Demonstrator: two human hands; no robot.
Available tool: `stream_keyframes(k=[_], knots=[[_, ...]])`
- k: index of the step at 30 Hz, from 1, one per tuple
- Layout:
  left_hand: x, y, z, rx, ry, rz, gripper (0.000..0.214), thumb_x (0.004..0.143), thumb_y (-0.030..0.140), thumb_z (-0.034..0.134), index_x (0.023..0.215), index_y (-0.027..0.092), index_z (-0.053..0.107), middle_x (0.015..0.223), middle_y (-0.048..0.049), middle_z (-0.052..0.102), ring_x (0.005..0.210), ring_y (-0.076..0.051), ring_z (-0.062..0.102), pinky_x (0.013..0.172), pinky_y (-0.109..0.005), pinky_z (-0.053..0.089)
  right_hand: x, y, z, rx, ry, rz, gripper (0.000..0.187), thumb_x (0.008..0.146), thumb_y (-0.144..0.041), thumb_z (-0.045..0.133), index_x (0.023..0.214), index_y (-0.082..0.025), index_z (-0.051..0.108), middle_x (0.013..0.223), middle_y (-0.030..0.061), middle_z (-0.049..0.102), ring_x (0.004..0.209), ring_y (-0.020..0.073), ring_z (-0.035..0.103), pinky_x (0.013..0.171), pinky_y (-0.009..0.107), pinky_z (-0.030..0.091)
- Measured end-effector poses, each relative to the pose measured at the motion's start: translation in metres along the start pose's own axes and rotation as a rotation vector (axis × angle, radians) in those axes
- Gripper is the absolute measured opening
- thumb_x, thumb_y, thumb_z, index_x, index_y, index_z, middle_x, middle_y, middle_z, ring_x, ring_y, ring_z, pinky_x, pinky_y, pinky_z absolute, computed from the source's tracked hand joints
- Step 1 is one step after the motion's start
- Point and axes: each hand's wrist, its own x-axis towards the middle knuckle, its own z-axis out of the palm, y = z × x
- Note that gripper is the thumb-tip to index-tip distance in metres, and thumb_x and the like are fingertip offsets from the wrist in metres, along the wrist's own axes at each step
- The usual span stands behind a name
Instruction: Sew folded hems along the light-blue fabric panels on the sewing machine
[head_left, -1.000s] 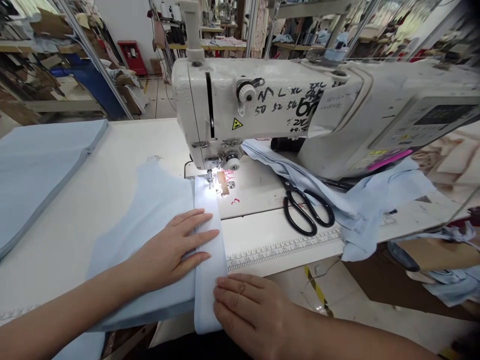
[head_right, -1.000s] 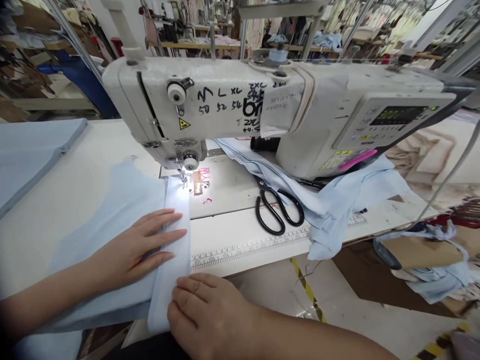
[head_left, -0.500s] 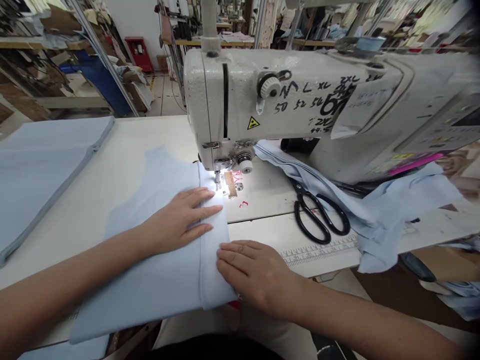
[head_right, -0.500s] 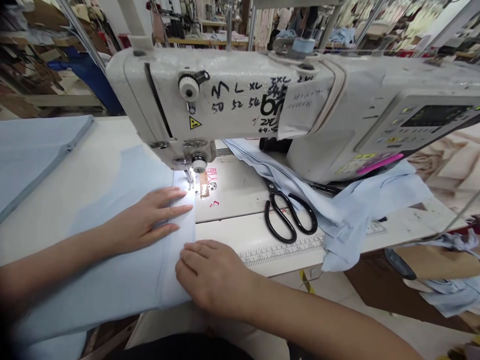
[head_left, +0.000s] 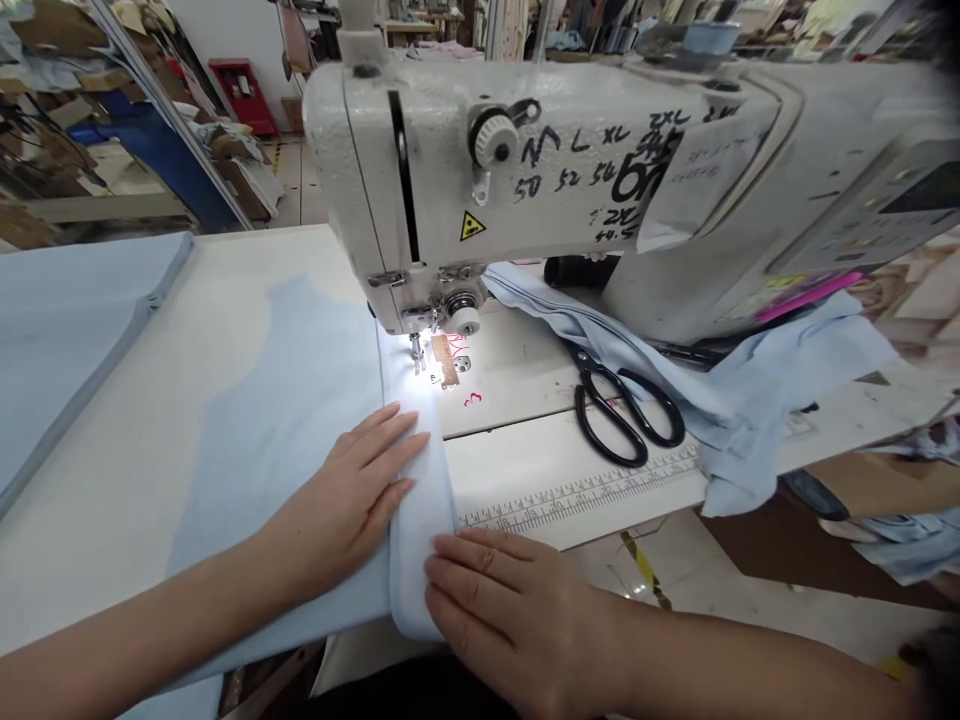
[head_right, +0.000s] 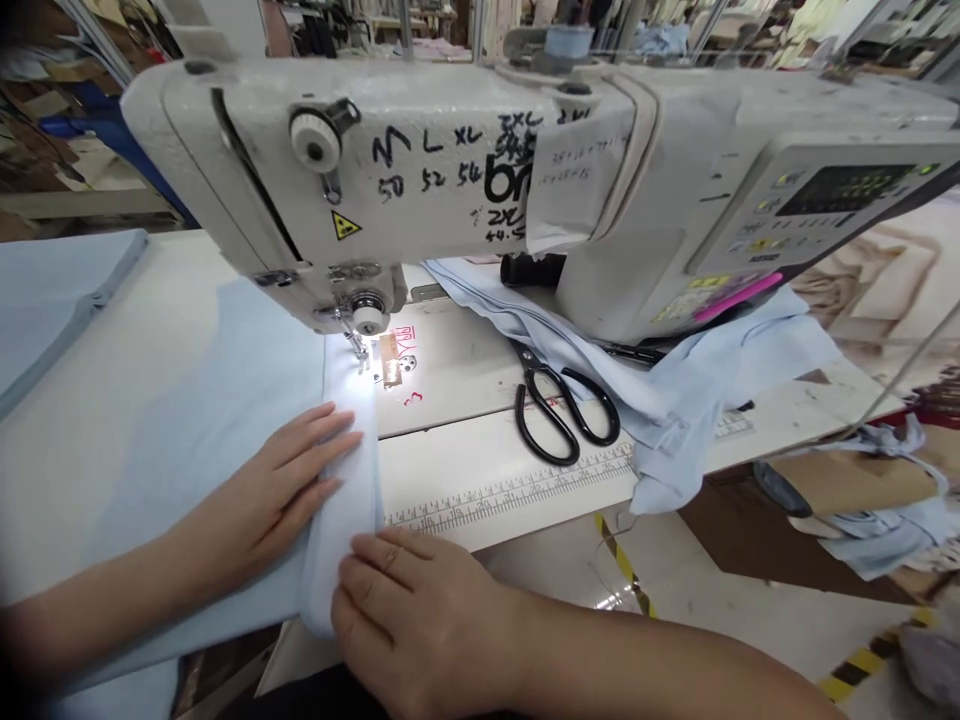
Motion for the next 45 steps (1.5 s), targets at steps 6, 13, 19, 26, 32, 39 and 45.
stream_keyframes(k=[6, 13, 19, 26, 32, 39, 45], knots=[[0.002, -0.003, -0.001, 0.009, 0.013, 0.049, 0.036, 0.097, 0.023, 0.037, 0.13, 0.016, 0.049, 0.141, -0.0108, 0.045, 0.137, -0.026, 0.03, 0.107, -0.051, 0.039, -0.001, 0.001, -0.002, 0.0, 0.028, 0.015, 0.034, 0.088, -0.009, 0.037, 0.092, -0.005, 0.07, 0.097, 0.012, 0.073, 0.094, 0.0233, 0.068, 0.088, 0.034, 0.056], [0.001, -0.004, 0.0, -0.002, 0.018, 0.087, 0.033, 0.095, 0.021, 0.04, 0.124, 0.021, 0.057, 0.14, -0.0093, 0.045, 0.136, -0.028, 0.031, 0.104, -0.05, 0.04, -0.006, 0.001, 0.0, -0.015, 0.042, 0.012, 0.031, 0.087, -0.007, 0.039, 0.09, -0.004, 0.07, 0.092, 0.0128, 0.073, 0.092, 0.0232, 0.069, 0.086, 0.034, 0.057], [-0.013, 0.007, 0.001, 0.03, -0.053, 0.076, 0.039, 0.095, 0.028, 0.045, 0.134, 0.03, 0.048, 0.147, -0.0077, 0.037, 0.135, -0.031, 0.031, 0.1, -0.055, 0.041, -0.012, -0.006, 0.002, -0.039, 0.051, -0.006, 0.027, 0.086, -0.008, 0.043, 0.088, -0.006, 0.07, 0.094, 0.0127, 0.073, 0.09, 0.024, 0.069, 0.086, 0.035, 0.057], [-0.004, -0.01, -0.003, 0.07, -0.107, 0.079, 0.04, 0.095, 0.035, 0.046, 0.134, 0.029, 0.046, 0.147, -0.0094, 0.038, 0.136, -0.032, 0.029, 0.102, -0.057, 0.037, -0.002, 0.007, 0.0, -0.021, -0.03, 0.006, 0.03, 0.088, -0.008, 0.04, 0.094, -0.005, 0.069, 0.098, 0.013, 0.073, 0.096, 0.0239, 0.067, 0.088, 0.035, 0.056], [0.018, -0.037, -0.008, 0.093, -0.068, 0.107, 0.039, 0.095, 0.038, 0.045, 0.131, 0.026, 0.051, 0.143, -0.0104, 0.04, 0.137, -0.032, 0.026, 0.107, -0.056, 0.031, 0.014, 0.032, 0.011, -0.1, -0.032, -0.013, 0.031, 0.09, -0.007, 0.038, 0.088, -0.007, 0.069, 0.095, 0.0125, 0.073, 0.092, 0.0225, 0.068, 0.084, 0.034, 0.056], [0.047, -0.066, -0.016, 0.104, -0.05, 0.188, 0.039, 0.095, 0.038, 0.043, 0.127, 0.021, 0.055, 0.135, -0.013, 0.043, 0.133, -0.032, 0.03, 0.106, -0.053, 0.032, 0.029, 0.045, 0.011, -0.172, -0.085, 0.086, 0.03, 0.088, -0.002, 0.038, 0.092, -0.005, 0.068, 0.101, 0.0142, 0.071, 0.097, 0.0245, 0.065, 0.088, 0.037, 0.053], [-0.013, -0.002, -0.012, 0.071, -0.062, 0.224, 0.061, 0.088, 0.056, 0.05, 0.136, 0.018, 0.044, 0.14, -0.0145, 0.042, 0.129, -0.031, 0.036, 0.104, -0.047, 0.034, -0.025, -0.009, -0.004, 0.165, 0.127, 0.367, 0.025, 0.083, -0.005, 0.051, 0.106, -0.009, 0.061, 0.089, 0.0112, 0.07, 0.075, 0.0188, 0.065, 0.066, 0.03, 0.054]])
